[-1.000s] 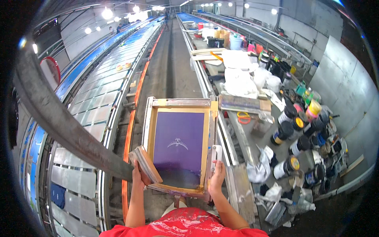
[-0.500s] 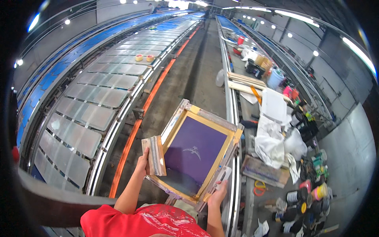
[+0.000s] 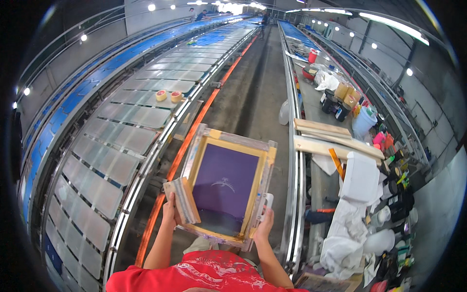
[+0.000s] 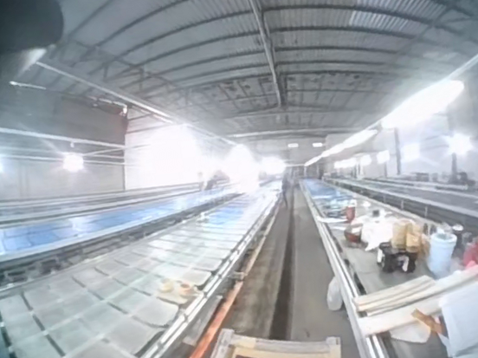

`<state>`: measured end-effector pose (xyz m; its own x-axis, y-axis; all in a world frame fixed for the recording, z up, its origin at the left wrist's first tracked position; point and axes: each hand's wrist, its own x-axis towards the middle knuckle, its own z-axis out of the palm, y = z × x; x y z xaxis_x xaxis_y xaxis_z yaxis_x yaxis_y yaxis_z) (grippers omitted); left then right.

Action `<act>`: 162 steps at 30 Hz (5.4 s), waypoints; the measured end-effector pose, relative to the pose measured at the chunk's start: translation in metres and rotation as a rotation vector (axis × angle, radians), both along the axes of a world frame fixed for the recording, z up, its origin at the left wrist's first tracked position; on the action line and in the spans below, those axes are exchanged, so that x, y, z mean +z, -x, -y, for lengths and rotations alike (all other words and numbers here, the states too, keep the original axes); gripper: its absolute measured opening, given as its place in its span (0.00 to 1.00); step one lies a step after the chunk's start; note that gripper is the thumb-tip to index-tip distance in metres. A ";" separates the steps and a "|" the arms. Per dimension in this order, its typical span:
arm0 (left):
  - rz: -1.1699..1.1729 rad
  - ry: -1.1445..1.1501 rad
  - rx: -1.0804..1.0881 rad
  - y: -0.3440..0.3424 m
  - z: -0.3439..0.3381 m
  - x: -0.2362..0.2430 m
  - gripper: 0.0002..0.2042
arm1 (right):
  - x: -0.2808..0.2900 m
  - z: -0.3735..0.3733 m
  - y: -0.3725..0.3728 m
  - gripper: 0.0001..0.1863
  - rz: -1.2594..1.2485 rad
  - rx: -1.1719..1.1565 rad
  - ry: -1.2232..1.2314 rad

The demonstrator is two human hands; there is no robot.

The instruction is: The person mixes a light-colored paste in a small container, then carries a screen-printing frame to a conveyor. They use a squeegee to pull the paste across the screen, depositing it onto blue fabric pieces below.

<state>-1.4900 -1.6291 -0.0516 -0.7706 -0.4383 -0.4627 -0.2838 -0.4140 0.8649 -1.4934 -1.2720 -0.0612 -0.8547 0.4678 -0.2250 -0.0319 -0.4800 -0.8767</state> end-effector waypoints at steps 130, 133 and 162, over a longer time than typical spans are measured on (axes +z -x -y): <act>0.207 -0.063 -0.072 3.068 -0.215 0.013 0.42 | 0.016 -0.244 3.143 0.14 0.274 0.314 0.013; 0.156 -0.064 -0.064 3.156 -0.207 0.028 0.42 | 0.022 -0.238 3.239 0.13 0.242 0.336 0.030; 0.189 -0.043 -0.218 3.835 -0.272 0.013 0.44 | 0.006 -0.310 3.843 0.25 0.260 0.189 -0.001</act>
